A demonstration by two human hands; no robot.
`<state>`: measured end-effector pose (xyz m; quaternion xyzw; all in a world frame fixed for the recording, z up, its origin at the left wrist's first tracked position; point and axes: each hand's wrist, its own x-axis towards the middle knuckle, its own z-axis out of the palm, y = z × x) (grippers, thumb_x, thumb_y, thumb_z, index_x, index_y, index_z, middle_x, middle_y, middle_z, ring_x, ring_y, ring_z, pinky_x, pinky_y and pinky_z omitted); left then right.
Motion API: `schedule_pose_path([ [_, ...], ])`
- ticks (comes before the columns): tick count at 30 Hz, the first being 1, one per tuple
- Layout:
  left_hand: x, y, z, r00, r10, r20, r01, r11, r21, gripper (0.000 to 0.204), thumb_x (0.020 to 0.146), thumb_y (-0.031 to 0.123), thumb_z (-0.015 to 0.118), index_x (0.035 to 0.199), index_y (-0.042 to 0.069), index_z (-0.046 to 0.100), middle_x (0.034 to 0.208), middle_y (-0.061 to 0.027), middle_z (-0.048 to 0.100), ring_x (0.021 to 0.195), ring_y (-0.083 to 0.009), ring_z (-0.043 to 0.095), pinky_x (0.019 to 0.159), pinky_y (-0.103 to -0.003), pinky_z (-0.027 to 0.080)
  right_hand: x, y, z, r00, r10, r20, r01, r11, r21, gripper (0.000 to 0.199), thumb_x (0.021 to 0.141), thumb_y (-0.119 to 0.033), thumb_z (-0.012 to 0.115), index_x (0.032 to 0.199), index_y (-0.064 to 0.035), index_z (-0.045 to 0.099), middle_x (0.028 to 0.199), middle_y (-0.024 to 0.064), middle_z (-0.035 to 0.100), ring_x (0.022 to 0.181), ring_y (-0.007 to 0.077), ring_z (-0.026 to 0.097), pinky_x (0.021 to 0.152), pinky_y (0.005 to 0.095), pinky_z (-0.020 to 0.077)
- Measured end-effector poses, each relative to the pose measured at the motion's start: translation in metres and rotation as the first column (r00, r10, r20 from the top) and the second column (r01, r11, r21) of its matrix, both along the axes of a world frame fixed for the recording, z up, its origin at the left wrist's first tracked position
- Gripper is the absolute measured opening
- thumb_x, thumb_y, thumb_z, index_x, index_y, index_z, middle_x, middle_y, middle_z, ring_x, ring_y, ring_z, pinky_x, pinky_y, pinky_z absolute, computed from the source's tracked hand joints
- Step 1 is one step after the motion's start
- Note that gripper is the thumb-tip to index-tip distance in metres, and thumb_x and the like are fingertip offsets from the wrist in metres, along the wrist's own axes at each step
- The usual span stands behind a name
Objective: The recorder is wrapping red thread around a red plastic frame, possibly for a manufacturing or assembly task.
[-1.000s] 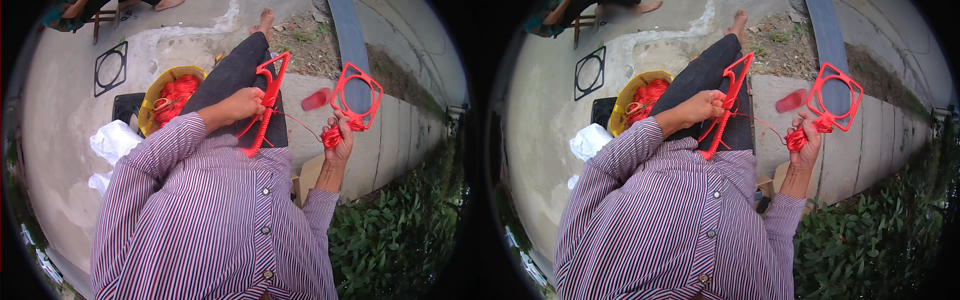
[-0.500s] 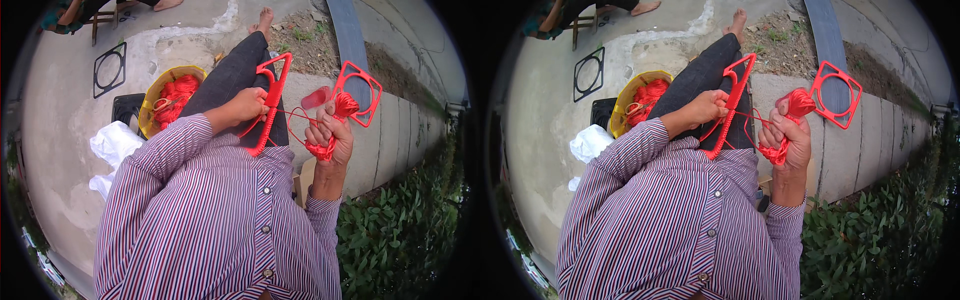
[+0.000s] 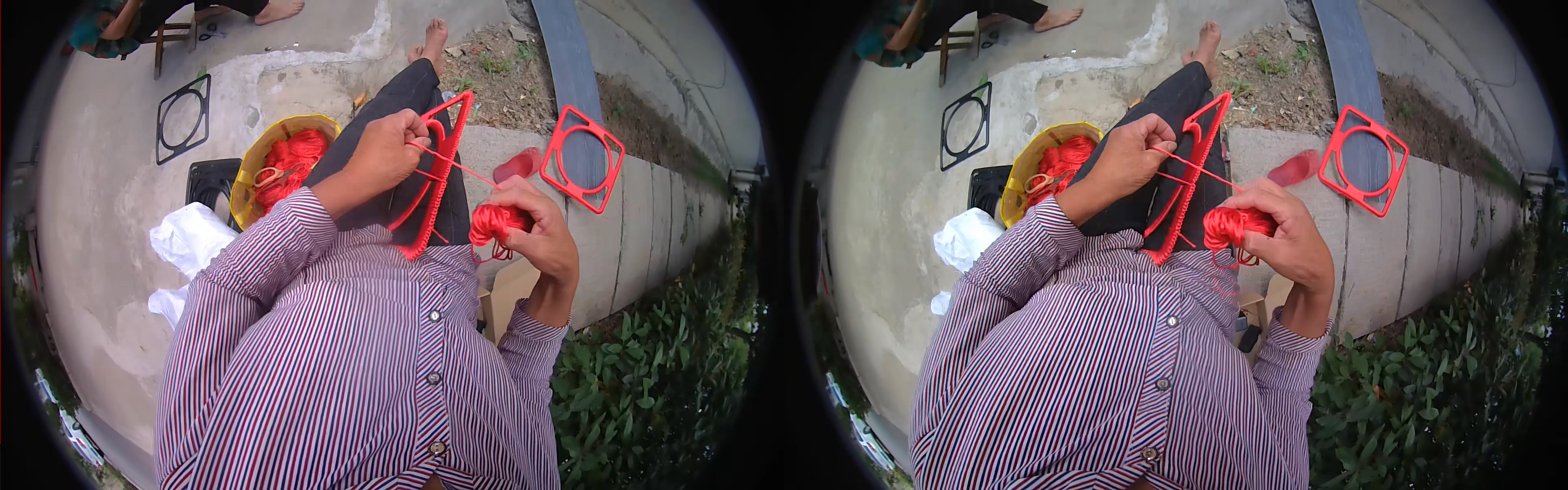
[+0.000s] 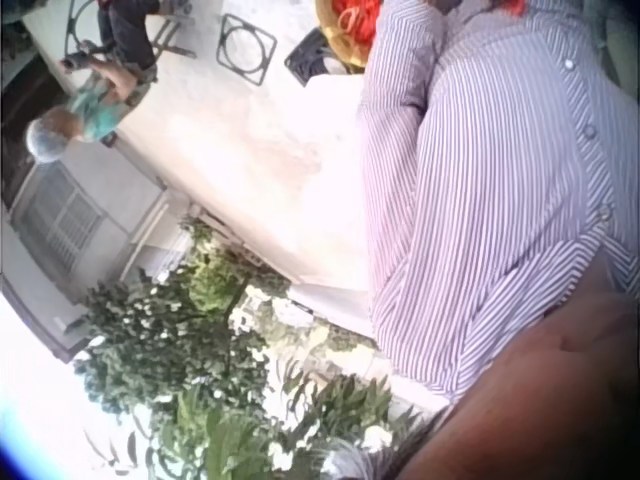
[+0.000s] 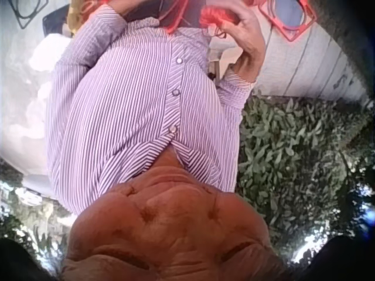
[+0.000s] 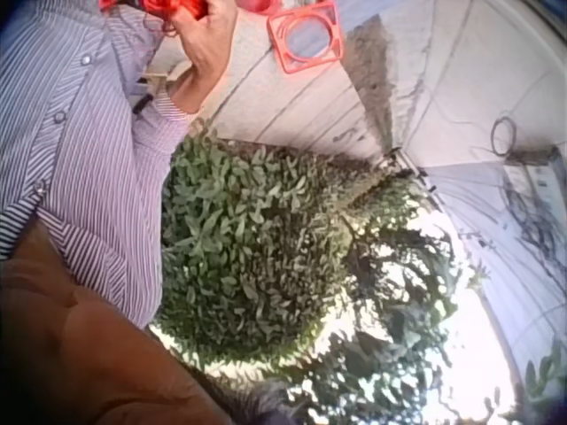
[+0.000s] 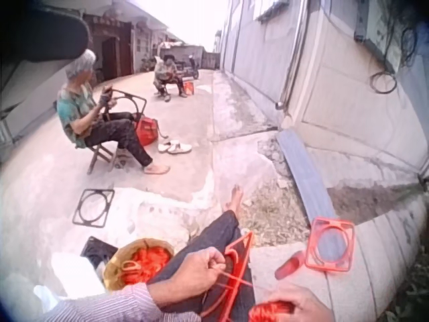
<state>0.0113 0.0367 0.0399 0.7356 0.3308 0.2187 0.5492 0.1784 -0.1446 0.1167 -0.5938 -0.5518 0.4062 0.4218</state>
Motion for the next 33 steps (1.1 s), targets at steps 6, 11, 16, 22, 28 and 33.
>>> schedule_pose_path([
  [6, -0.028, -0.02, -0.025, 0.884, -0.384, -0.267, 0.153, 0.777, -0.611, 0.042, 0.092, 0.038, 0.054, 0.085, -0.003, 0.058, 0.067, -0.0133, 0.064, 0.056, -0.0219, 0.063, 0.056, -0.034, 0.049, -0.042, 0.023, -0.094, 0.958, -0.055, 0.281, 0.108, 0.979, -0.174, 0.031, 0.073, -0.014, 0.069, 0.103, -0.0051, 0.068, 0.094, 0.0127, 0.062, 0.083, 0.0189, 0.062, 0.072, 0.0305, 0.0478],
  [11, -0.018, -0.027, -0.015, 0.984, -0.143, -0.11, 0.119, 0.972, -0.201, 0.023, 0.088, 0.023, 0.064, 0.088, 0.002, 0.055, 0.065, -0.0042, 0.059, 0.054, -0.0084, 0.051, 0.051, -0.025, 0.042, -0.048, 0.023, -0.091, 0.936, -0.347, -0.054, 0.333, 0.926, -0.177, 0.034, 0.075, -0.016, 0.07, 0.106, -0.0008, 0.066, 0.095, 0.0114, 0.063, 0.08, 0.0188, 0.064, 0.072, 0.0302, 0.0502],
  [16, -0.011, -0.035, 0.022, 0.989, -0.102, 0.105, 0.096, 0.993, 0.064, 0.02, 0.08, 0.006, 0.07, 0.088, 0.002, 0.053, 0.068, -0.0028, 0.057, 0.063, -0.0044, 0.053, 0.056, -0.023, 0.045, -0.046, 0.018, -0.057, 0.922, -0.372, 0.107, 0.35, 0.92, 0.177, 0.046, 0.074, -0.021, 0.076, 0.112, 0.0027, 0.062, 0.119, 0.0136, 0.055, 0.113, 0.0228, 0.053, 0.097, 0.0349, 0.0416],
  [22, 0.001, -0.02, 0.033, 0.868, -0.087, 0.488, 0.457, 0.521, -0.721, 0.034, 0.088, 0.025, 0.058, 0.112, 0.004, 0.048, 0.084, -0.0035, 0.059, 0.063, -0.0062, 0.051, 0.057, -0.019, 0.042, -0.034, 0.006, -0.043, 0.791, -0.407, -0.456, 0.494, 0.865, 0.085, 0.031, 0.085, -0.013, 0.064, 0.11, 0.0037, 0.057, 0.126, 0.0176, 0.054, 0.121, 0.0275, 0.048, 0.104, 0.0378, 0.0353],
  [28, -0.011, -0.008, -0.016, 0.986, -0.109, 0.126, 0.16, 0.832, -0.531, 0.054, 0.076, 0.013, 0.057, 0.127, 0.002, 0.043, 0.12, -0.0099, 0.048, 0.098, -0.0138, 0.048, 0.083, -0.027, 0.042, 0.083, -0.097, -0.015, 0.296, -0.047, -0.954, 0.678, 0.714, 0.175, 0.012, 0.087, -0.015, 0.051, 0.088, -0.0028, 0.049, 0.084, 0.0085, 0.049, 0.061, 0.0141, 0.045, 0.063, 0.0313, 0.0384],
  [33, -0.009, -0.017, -0.05, 0.976, -0.216, 0.009, 0.204, 0.906, -0.372, 0.065, 0.07, 0.006, 0.061, 0.131, -0.001, 0.04, 0.124, -0.0137, 0.046, 0.112, -0.0213, 0.045, 0.096, -0.031, 0.039, 0.085, -0.091, -0.057, 0.246, -0.33, -0.912, 0.738, 0.674, -0.045, 0.017, 0.093, -0.018, 0.051, 0.093, -0.0016, 0.057, 0.068, 0.0038, 0.048, 0.054, 0.0119, 0.042, 0.053, 0.0271, 0.0348],
])
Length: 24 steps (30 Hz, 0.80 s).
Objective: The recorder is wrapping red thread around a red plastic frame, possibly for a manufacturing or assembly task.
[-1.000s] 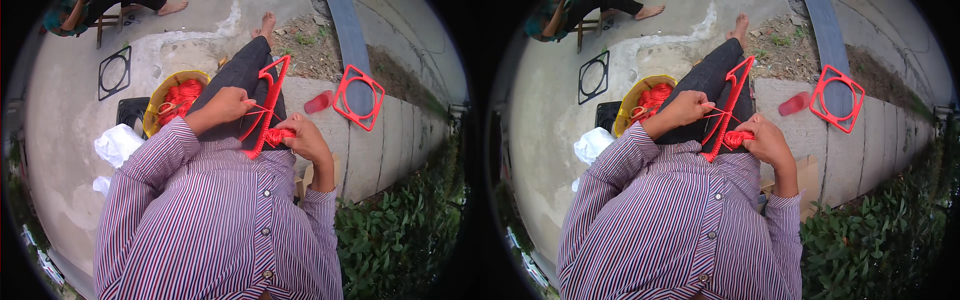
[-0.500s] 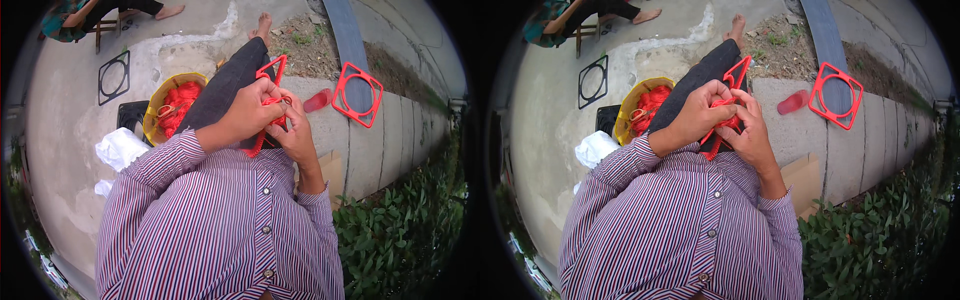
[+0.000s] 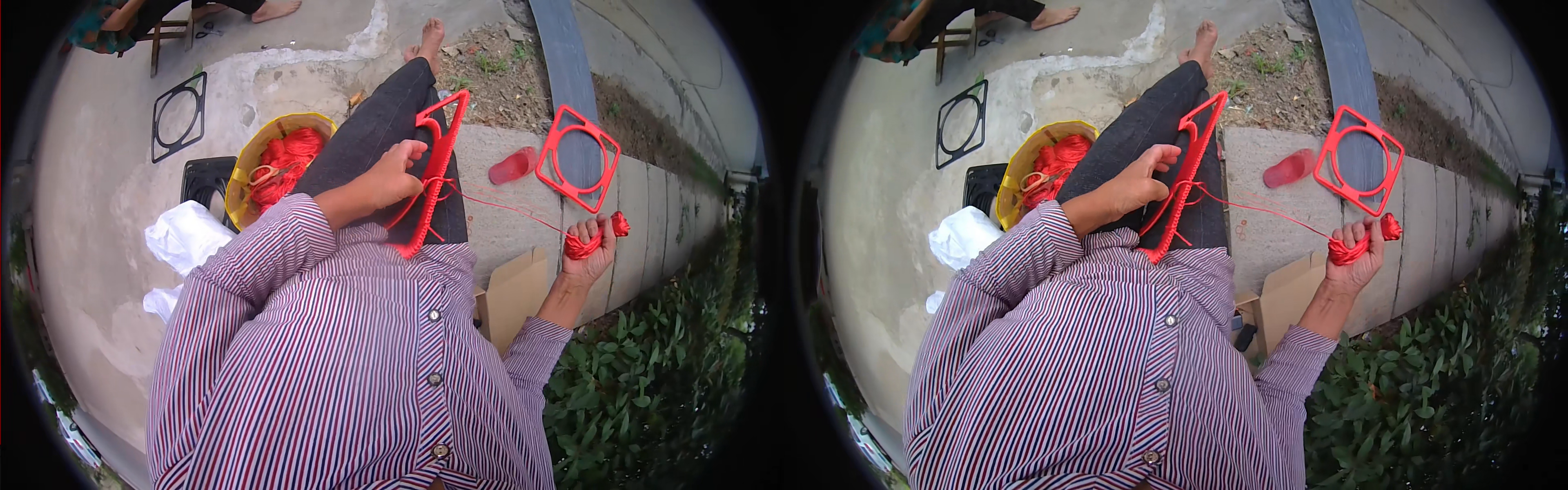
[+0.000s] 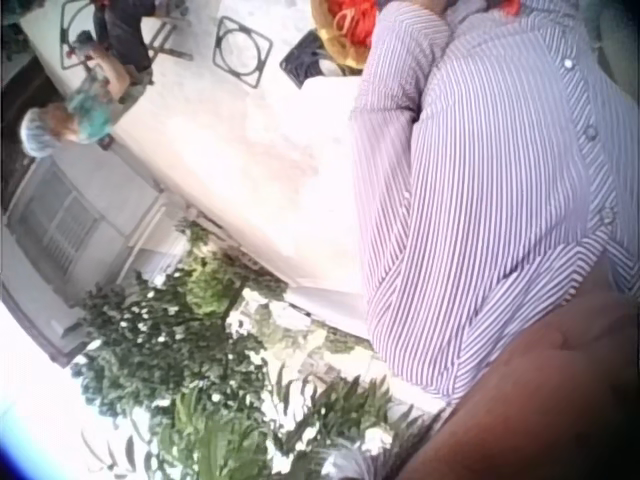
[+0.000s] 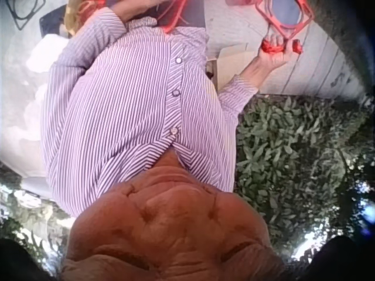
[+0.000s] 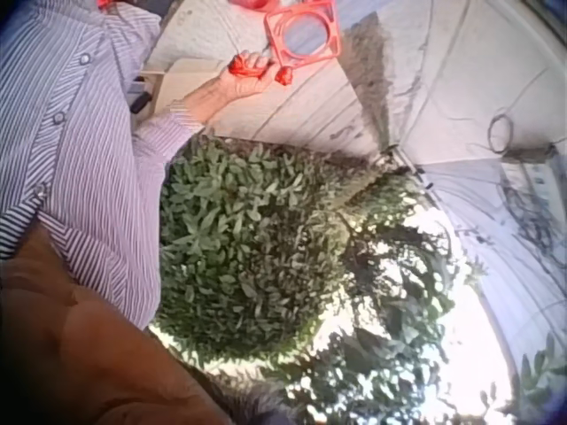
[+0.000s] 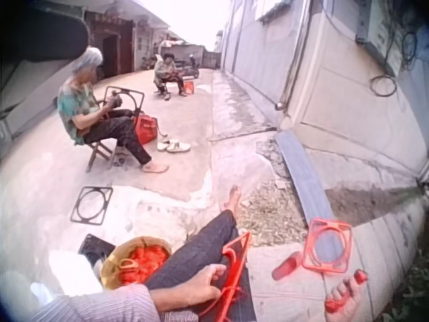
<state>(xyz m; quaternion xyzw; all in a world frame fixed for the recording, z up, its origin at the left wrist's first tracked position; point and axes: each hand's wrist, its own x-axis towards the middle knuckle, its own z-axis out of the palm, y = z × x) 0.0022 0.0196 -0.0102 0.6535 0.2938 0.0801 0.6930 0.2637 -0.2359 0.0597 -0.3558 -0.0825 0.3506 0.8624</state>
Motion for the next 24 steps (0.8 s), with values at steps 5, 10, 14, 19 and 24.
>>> schedule_pose_path([
  [5, 0.007, -0.005, 0.001, 0.995, -0.034, -0.095, 0.018, 0.986, -0.165, 0.059, 0.081, 0.009, 0.06, 0.134, 0.0, 0.036, 0.12, -0.0111, 0.05, 0.107, -0.0177, 0.05, 0.09, -0.03, 0.042, -0.098, 0.083, -0.054, 0.914, 0.403, 0.034, -0.359, 0.846, -0.394, 0.019, 0.088, -0.009, 0.057, 0.105, -0.0001, 0.057, 0.065, 0.0015, 0.053, 0.05, 0.0095, 0.048, 0.049, 0.0247, 0.0409],
  [10, 0.002, -0.003, 0.007, 0.985, -0.047, -0.166, -0.029, 0.905, -0.424, 0.034, 0.09, 0.014, 0.055, 0.122, 0.003, 0.047, 0.101, -0.0051, 0.059, 0.09, -0.0139, 0.056, 0.08, -0.028, 0.045, -0.1, 0.105, -0.047, 0.799, 0.601, 0.023, -0.479, 0.658, -0.581, 0.014, 0.086, -0.013, 0.062, 0.095, -0.0048, 0.055, 0.063, -0.0002, 0.054, 0.05, 0.0069, 0.049, 0.046, 0.0211, 0.0391],
  [14, 0.004, -0.005, -0.004, 0.998, 0.024, -0.06, -0.056, 0.782, -0.62, 0.012, 0.096, 0.017, 0.051, 0.099, 0.006, 0.054, 0.082, -0.0043, 0.062, 0.071, -0.0142, 0.057, 0.068, -0.028, 0.046, -0.07, 0.101, -0.022, 0.906, 0.388, 0.171, -0.261, 0.829, -0.495, 0.014, 0.086, -0.012, 0.064, 0.087, -0.006, 0.051, 0.06, 0.001, 0.049, 0.047, 0.0096, 0.045, 0.045, 0.0246, 0.0373],
  [19, 0.003, -0.008, -0.019, 0.999, 0.044, 0.009, -0.026, 0.73, -0.683, 0.011, 0.095, 0.015, 0.051, 0.1, 0.006, 0.054, 0.081, -0.005, 0.061, 0.068, -0.015, 0.056, 0.066, -0.028, 0.047, -0.061, 0.063, -0.011, 0.9, 0.298, 0.317, -0.099, 0.849, -0.518, 0.015, 0.088, -0.01, 0.062, 0.084, -0.0056, 0.049, 0.058, 0.0017, 0.047, 0.046, 0.0107, 0.043, 0.045, 0.0252, 0.0358],
  [24, 0.001, -0.005, -0.019, 0.999, 0.036, 0.009, -0.019, 0.702, -0.712, 0.011, 0.095, 0.014, 0.051, 0.101, 0.006, 0.056, 0.082, -0.0028, 0.061, 0.072, -0.0134, 0.058, 0.068, -0.027, 0.048, -0.078, 0.029, -0.057, 0.988, 0.149, -0.029, -0.138, 0.801, -0.583, 0.012, 0.089, -0.011, 0.063, 0.087, -0.0043, 0.053, 0.06, 0.0022, 0.05, 0.047, 0.0117, 0.046, 0.046, 0.0267, 0.0386],
])
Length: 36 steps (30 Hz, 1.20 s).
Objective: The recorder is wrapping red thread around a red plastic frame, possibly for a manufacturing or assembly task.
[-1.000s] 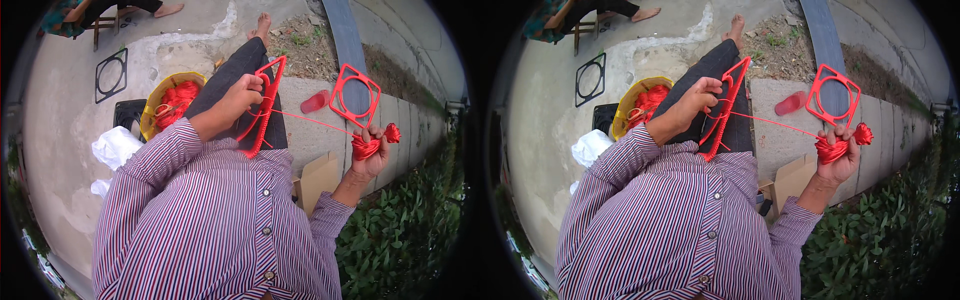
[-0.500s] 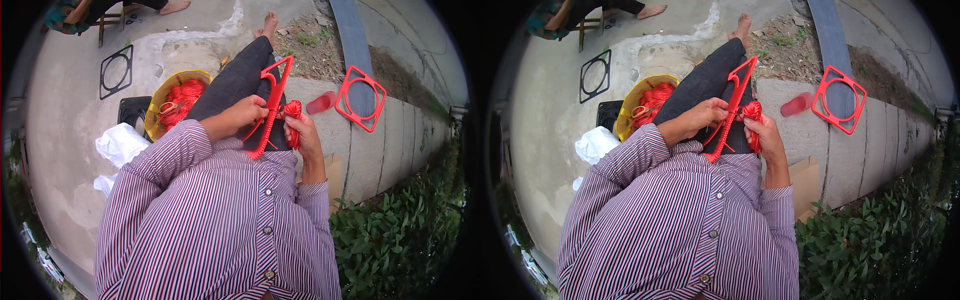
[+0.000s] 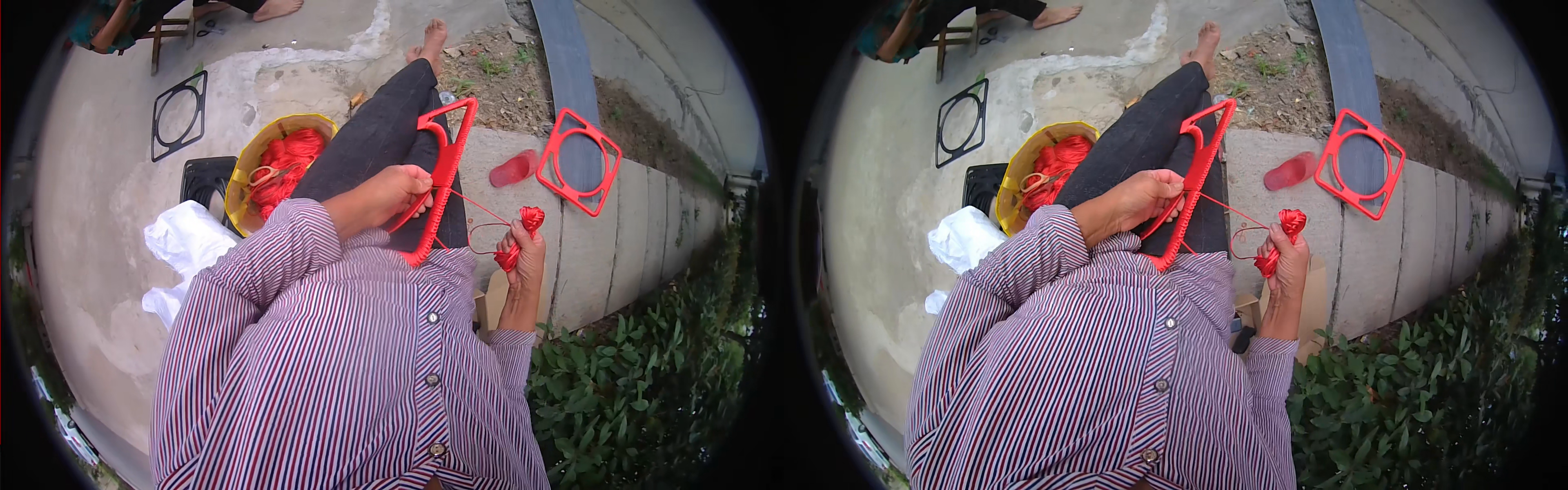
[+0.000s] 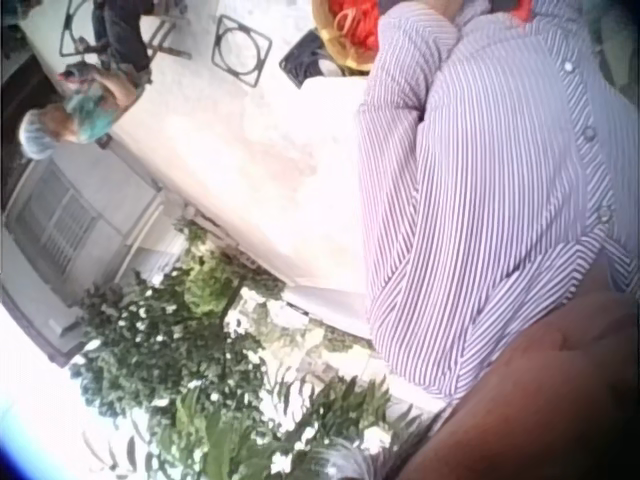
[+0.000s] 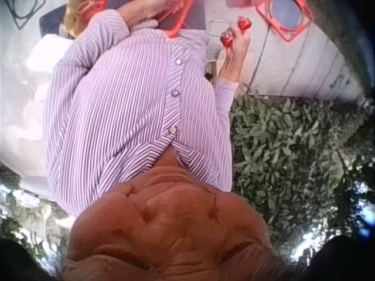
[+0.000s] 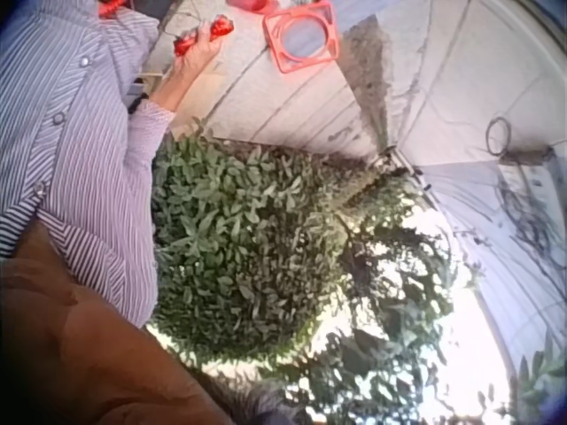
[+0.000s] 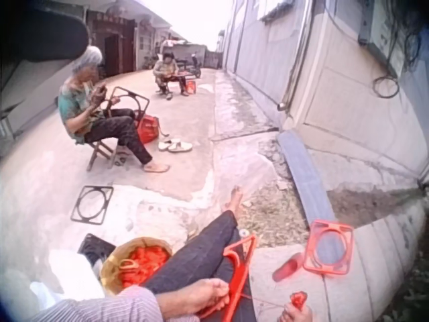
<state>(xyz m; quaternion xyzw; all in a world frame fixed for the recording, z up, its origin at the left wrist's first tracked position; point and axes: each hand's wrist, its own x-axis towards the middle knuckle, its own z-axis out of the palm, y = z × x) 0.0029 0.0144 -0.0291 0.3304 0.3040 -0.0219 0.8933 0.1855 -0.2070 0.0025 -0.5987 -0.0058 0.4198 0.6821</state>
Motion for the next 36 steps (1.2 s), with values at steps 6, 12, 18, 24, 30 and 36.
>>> schedule_pose_path([
  [6, 0.001, 0.004, 0.037, 0.992, 0.121, -0.037, -0.047, 0.626, 0.779, 0.032, 0.088, 0.02, 0.063, 0.113, 0.0, 0.055, 0.114, -0.0101, 0.055, 0.103, -0.0204, 0.054, 0.092, -0.029, 0.043, -0.012, 0.011, 0.01, 0.994, 0.063, -0.089, -0.035, 0.959, 0.28, 0.037, 0.099, -0.03, 0.046, 0.111, 0.0038, 0.055, 0.07, 0.0076, 0.057, 0.058, 0.0145, 0.054, 0.054, 0.027, 0.0439],
  [12, 0.004, -0.035, 0.097, 0.876, -0.424, 0.228, -0.139, 0.23, 0.963, 0.034, 0.087, 0.022, 0.064, 0.113, 0.002, 0.057, 0.126, -0.0144, 0.052, 0.112, -0.0268, 0.052, 0.101, -0.038, 0.038, -0.065, 0.044, 0.034, 0.825, 0.564, -0.024, -0.473, 0.714, 0.516, 0.06, 0.095, -0.049, 0.042, 0.104, 0.0088, 0.052, 0.076, 0.0207, 0.061, 0.06, 0.0249, 0.061, 0.056, 0.032, 0.0508],
  [18, 0.006, 0.001, 0.126, 0.794, 0.246, 0.556, -0.248, 0.966, -0.074, 0.033, 0.094, 0.019, 0.056, 0.122, 0.002, 0.048, 0.115, -0.0135, 0.06, 0.105, -0.0212, 0.06, 0.097, -0.039, 0.045, -0.05, 0.044, 0.024, 0.8, 0.583, -0.142, -0.347, 0.642, 0.684, 0.059, 0.093, -0.047, 0.047, 0.113, 0.009, 0.052, 0.075, 0.0147, 0.061, 0.052, 0.0156, 0.052, 0.048, 0.0268, 0.0416],
  [24, -0.033, 0.05, 0.119, 0.99, 0.017, 0.142, -0.109, 0.732, 0.673, 0.031, 0.087, 0.009, 0.06, 0.118, 0.004, 0.058, 0.103, -0.0037, 0.058, 0.098, -0.0178, 0.059, 0.085, -0.027, 0.049, 0.008, 0.057, 0.008, 0.913, 0.404, -0.059, -0.334, 0.821, 0.463, 0.032, 0.09, -0.023, 0.06, 0.111, 0.001, 0.061, 0.079, 0.0052, 0.061, 0.05, 0.0077, 0.043, 0.047, 0.0236, 0.0348],
  [30, -0.024, 0.007, 0.074, 0.827, -0.482, -0.291, 0.303, -0.055, 0.952, 0.024, 0.068, 0.01, 0.072, 0.091, 0.006, 0.066, 0.082, -0.0171, 0.061, 0.083, -0.0349, 0.061, 0.071, -0.041, 0.048, -0.016, 0.087, -0.001, 0.491, 0.789, 0.37, -0.789, 0.582, -0.195, 0.026, 0.077, -0.009, 0.073, 0.1, 0.0014, 0.067, 0.092, 0.0039, 0.058, 0.08, 0.0123, 0.054, 0.072, 0.0242, 0.0451],
  [36, -0.004, -0.014, 0.062, 0.947, -0.163, -0.277, 0.314, 0.284, 0.906, 0.027, 0.07, 0.002, 0.071, 0.092, 0.001, 0.056, 0.086, -0.0172, 0.062, 0.082, -0.0269, 0.064, 0.07, -0.035, 0.05, -0.019, 0.087, 0.006, 0.402, 0.831, 0.385, -0.808, 0.52, -0.278, 0.026, 0.076, -0.012, 0.073, 0.098, 0.0003, 0.068, 0.101, 0.0038, 0.056, 0.093, 0.0125, 0.053, 0.082, 0.0238, 0.0434],
])
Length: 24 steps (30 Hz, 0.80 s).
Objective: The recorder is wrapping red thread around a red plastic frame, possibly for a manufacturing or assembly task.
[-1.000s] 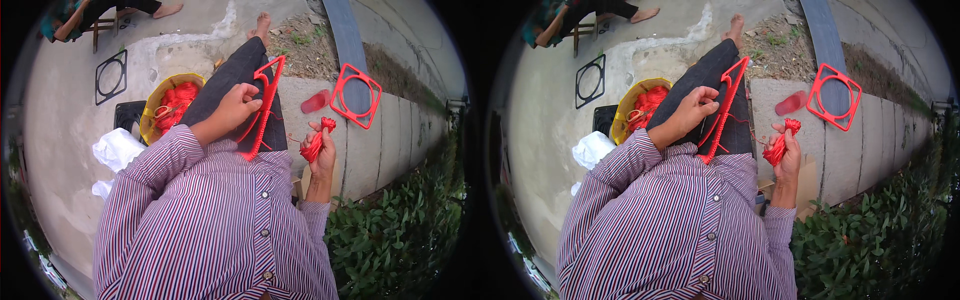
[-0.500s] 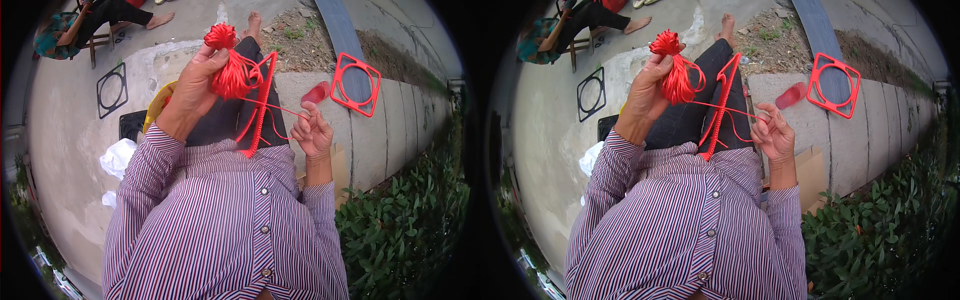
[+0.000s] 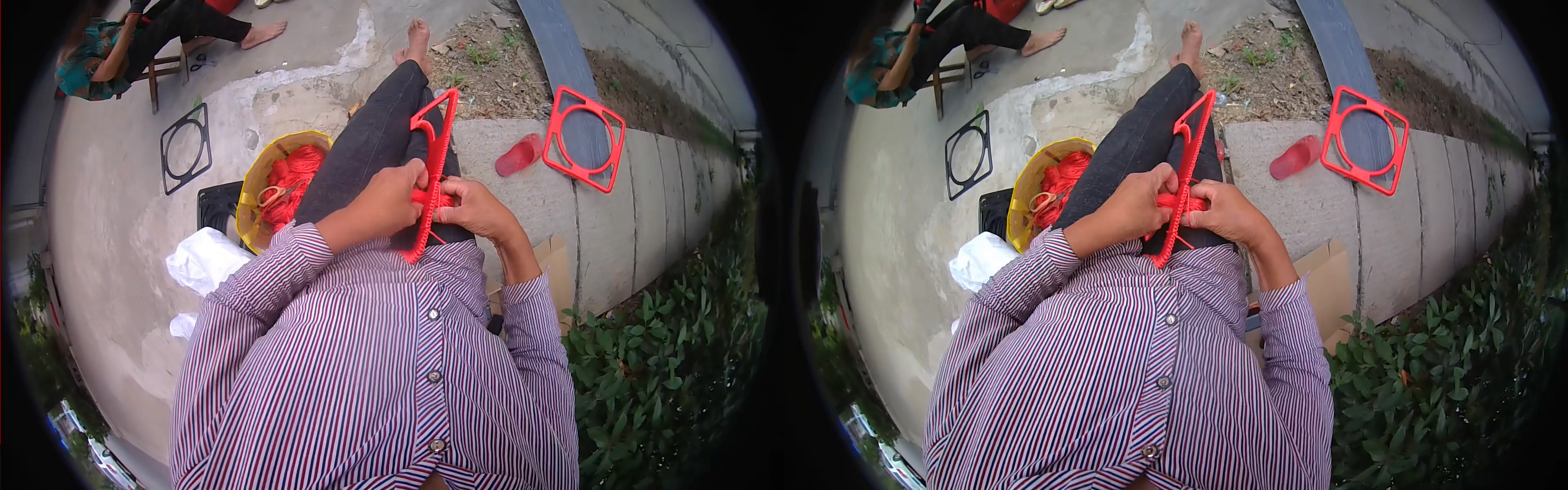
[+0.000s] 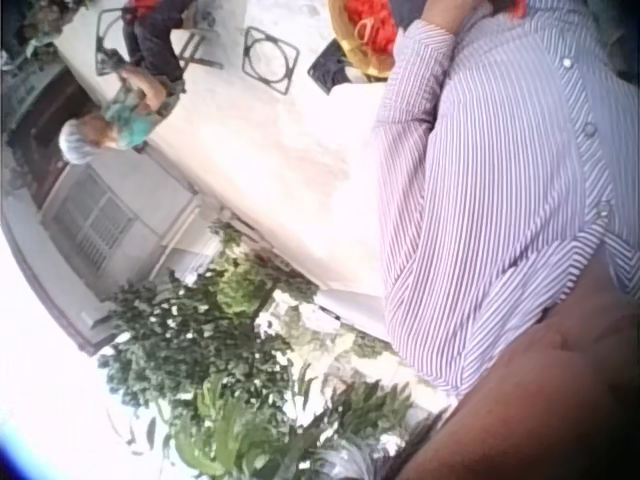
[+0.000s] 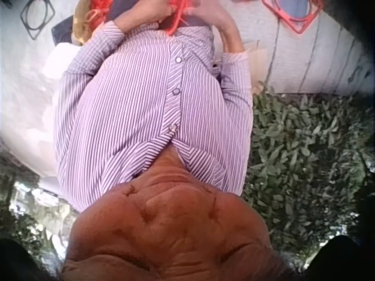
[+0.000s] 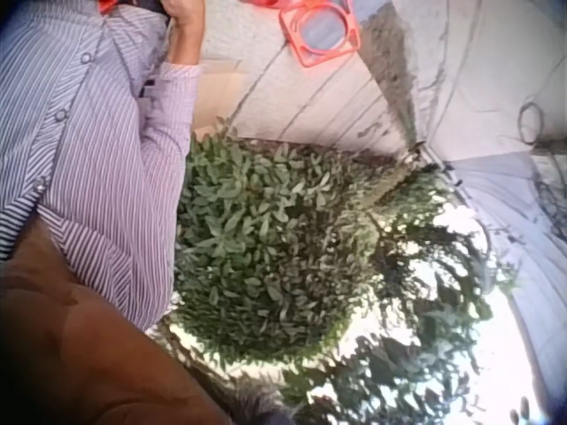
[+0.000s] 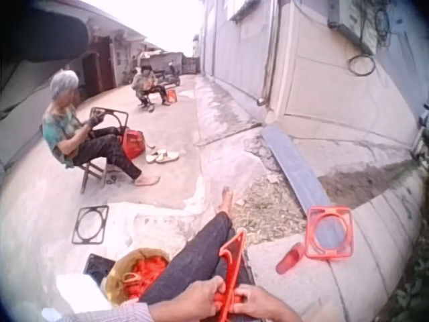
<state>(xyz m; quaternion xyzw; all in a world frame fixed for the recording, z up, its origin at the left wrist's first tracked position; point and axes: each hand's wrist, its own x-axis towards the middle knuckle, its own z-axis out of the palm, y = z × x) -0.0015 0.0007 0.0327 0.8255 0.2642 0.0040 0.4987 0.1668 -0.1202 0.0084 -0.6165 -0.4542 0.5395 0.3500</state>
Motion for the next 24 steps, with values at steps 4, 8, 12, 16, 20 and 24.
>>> schedule_pose_path([
  [4, -0.006, 0.014, -0.009, 0.964, -0.091, 0.251, 0.063, 0.991, 0.117, 0.025, 0.073, -0.002, 0.063, 0.097, 0.0, 0.055, 0.093, -0.0116, 0.057, 0.083, -0.0177, 0.06, 0.072, -0.03, 0.05, 0.007, -0.011, 0.007, 0.95, -0.113, 0.29, 0.064, 0.983, 0.173, 0.026, 0.074, -0.016, 0.074, 0.093, 0.0005, 0.069, 0.108, 0.01, 0.057, 0.097, 0.0168, 0.056, 0.082, 0.0278, 0.0454],
  [8, -0.006, 0.034, -0.026, 0.961, 0.236, 0.145, -0.18, 0.931, -0.318, 0.033, 0.074, -0.004, 0.053, 0.107, 0.0, 0.056, 0.106, -0.0063, 0.054, 0.096, -0.013, 0.054, 0.084, -0.025, 0.046, 0.018, -0.022, 0.014, 0.899, -0.429, -0.09, 0.438, 0.874, 0.209, 0.024, 0.075, -0.015, 0.073, 0.093, 0.001, 0.07, 0.127, 0.0123, 0.05, 0.108, 0.0196, 0.054, 0.089, 0.0307, 0.0439],
  [12, 0.004, 0.036, -0.04, 0.971, 0.24, -0.018, -0.184, 0.689, -0.701, 0.049, 0.075, -0.004, 0.052, 0.123, -0.003, 0.047, 0.111, -0.0091, 0.056, 0.096, -0.0136, 0.056, 0.084, -0.026, 0.046, 0.011, -0.018, 0.009, 0.846, -0.515, -0.142, 0.531, 0.785, 0.319, 0.024, 0.078, -0.015, 0.072, 0.094, 0.0015, 0.069, 0.133, 0.0138, 0.047, 0.112, 0.0195, 0.051, 0.093, 0.0315, 0.0423],
  [16, 0.009, 0.031, -0.045, 0.982, 0.187, -0.023, -0.116, 0.508, -0.854, 0.046, 0.076, -0.004, 0.052, 0.122, -0.003, 0.048, 0.107, -0.0079, 0.061, 0.094, -0.0144, 0.06, 0.083, -0.026, 0.046, -0.001, -0.011, 0.006, 0.815, -0.568, -0.116, 0.571, 0.75, 0.333, 0.022, 0.081, -0.015, 0.071, 0.096, 0.0017, 0.069, 0.128, 0.0131, 0.051, 0.113, 0.0185, 0.051, 0.092, 0.0311, 0.0426],
  [20, 0.009, 0.03, -0.044, 0.978, 0.209, -0.019, -0.131, 0.542, -0.83, 0.04, 0.075, 0.001, 0.053, 0.115, 0.002, 0.052, 0.098, -0.0034, 0.061, 0.083, -0.0109, 0.058, 0.071, -0.025, 0.044, 0.015, -0.01, 0.014, 0.848, -0.491, 0.198, 0.382, 0.827, 0.413, 0.025, 0.084, -0.015, 0.069, 0.103, 0.0019, 0.067, 0.121, 0.0111, 0.057, 0.113, 0.0205, 0.053, 0.093, 0.0312, 0.0431],
  [24, 0.01, 0.03, -0.043, 0.978, 0.207, -0.007, -0.11, 0.488, -0.866, 0.043, 0.076, -0.004, 0.052, 0.119, 0.0, 0.05, 0.105, -0.0058, 0.061, 0.091, -0.0121, 0.06, 0.082, -0.024, 0.047, 0.055, -0.022, 0.029, 0.311, -0.475, -0.823, 0.903, 0.417, 0.101, 0.051, 0.081, -0.015, 0.068, 0.128, -0.0027, 0.051, 0.127, 0.0145, 0.055, 0.115, 0.0307, 0.054, 0.101, 0.0487, 0.0387],
])
